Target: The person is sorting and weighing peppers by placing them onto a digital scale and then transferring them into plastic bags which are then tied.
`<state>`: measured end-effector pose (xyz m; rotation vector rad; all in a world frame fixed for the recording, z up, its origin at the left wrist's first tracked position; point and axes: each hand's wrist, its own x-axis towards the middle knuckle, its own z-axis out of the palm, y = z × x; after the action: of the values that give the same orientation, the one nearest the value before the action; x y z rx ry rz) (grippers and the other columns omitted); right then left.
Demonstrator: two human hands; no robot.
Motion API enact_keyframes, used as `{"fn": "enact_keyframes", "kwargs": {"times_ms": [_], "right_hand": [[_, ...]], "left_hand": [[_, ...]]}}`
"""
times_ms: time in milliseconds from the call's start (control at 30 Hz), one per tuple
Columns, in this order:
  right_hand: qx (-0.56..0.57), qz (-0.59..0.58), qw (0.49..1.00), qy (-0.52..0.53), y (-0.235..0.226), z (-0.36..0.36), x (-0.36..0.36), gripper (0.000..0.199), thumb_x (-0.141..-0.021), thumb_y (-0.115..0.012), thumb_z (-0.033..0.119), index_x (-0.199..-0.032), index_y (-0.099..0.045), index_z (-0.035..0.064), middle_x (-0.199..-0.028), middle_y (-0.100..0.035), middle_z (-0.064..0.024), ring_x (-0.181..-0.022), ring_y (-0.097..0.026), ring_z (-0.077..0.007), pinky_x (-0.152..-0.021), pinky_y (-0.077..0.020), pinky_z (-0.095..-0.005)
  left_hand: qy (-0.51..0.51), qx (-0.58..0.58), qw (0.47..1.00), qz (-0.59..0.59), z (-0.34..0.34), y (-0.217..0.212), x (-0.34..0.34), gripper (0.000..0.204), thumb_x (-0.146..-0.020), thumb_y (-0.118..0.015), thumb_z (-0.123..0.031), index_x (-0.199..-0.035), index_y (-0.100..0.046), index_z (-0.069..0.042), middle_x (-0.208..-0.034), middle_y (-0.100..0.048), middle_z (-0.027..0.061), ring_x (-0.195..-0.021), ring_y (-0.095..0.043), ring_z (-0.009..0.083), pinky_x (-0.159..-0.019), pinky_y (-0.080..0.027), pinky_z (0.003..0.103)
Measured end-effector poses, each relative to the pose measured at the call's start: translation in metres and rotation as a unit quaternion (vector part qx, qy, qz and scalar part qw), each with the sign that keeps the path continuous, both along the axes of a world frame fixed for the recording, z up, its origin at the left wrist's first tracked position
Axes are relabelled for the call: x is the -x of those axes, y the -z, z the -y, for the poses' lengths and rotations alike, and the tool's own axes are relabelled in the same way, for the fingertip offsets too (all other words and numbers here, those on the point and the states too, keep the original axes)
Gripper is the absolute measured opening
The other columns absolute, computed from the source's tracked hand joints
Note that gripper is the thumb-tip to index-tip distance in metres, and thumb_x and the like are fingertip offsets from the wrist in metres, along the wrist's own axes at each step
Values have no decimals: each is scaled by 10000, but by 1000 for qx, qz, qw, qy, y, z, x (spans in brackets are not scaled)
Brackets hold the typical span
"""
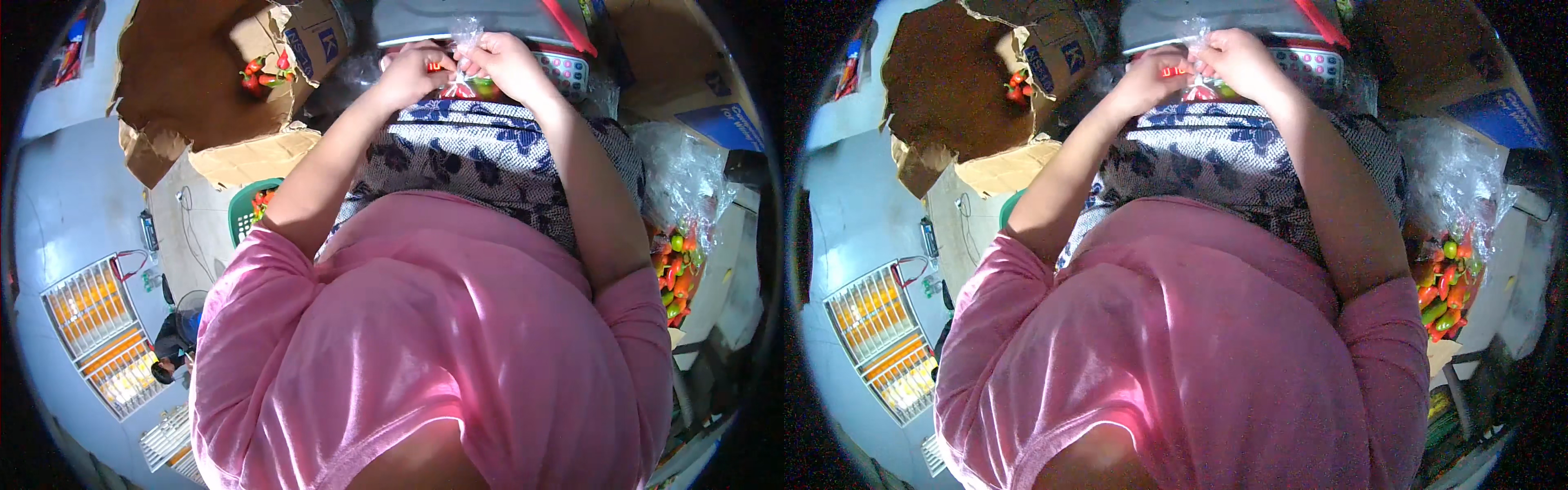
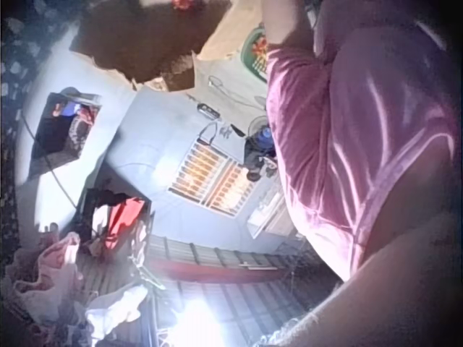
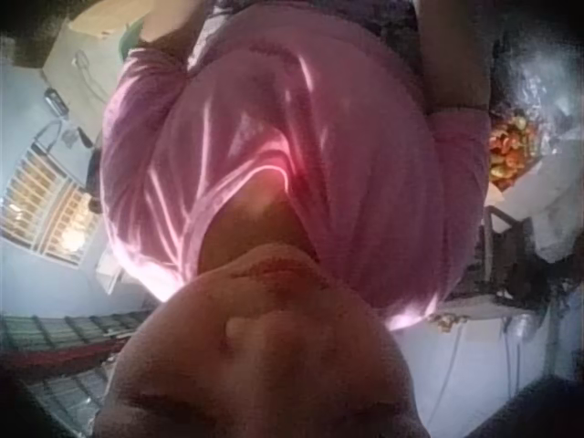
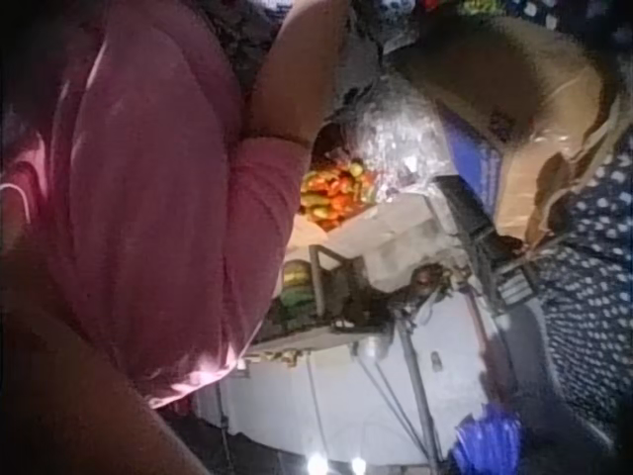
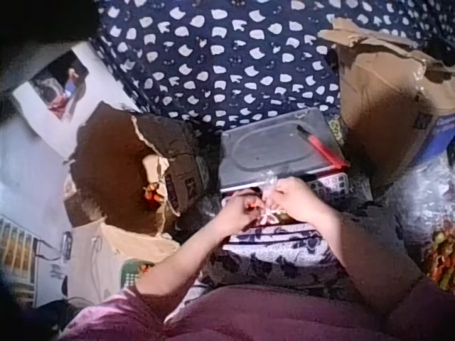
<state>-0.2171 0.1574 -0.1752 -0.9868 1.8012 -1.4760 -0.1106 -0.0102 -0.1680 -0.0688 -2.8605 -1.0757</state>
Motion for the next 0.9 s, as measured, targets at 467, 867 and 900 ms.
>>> {"fn": "enact_keyframes", "kwargs": {"times_ms": [467, 867, 900], "right_hand": [[82, -4, 988, 133, 14, 10, -1, 247, -898, -555, 210, -869, -667, -8, -660, -615, -59, -578, -595, -132, -550, -485, -259], [181, 154, 969, 63, -76, -38, -59, 297, -956, -468, 209, -734, -550, 30, -630, -480, 18, -611, -434, -67, -598, -377, -225], [148, 143, 977, 53, -84, -43, -62, 312, -945, -476, 233, -727, -559, 27, -628, -489, 19, -607, -437, -66, -581, -371, -231]], "left_hand": [[26, -159, 985, 64, -8, 22, -4, 256, -921, -506, -161, -1047, -620, 30, -1119, -540, 77, -1082, -480, 148, -939, -368, 270], [72, -74, 986, -129, -28, -28, -16, 168, -873, -556, -232, -888, -632, -84, -971, -489, 80, -981, -429, 248, -897, -312, 368], [55, -95, 991, -80, -26, -25, -20, 164, -863, -565, -236, -885, -632, -87, -974, -481, 78, -984, -428, 253, -894, -313, 368]]}}
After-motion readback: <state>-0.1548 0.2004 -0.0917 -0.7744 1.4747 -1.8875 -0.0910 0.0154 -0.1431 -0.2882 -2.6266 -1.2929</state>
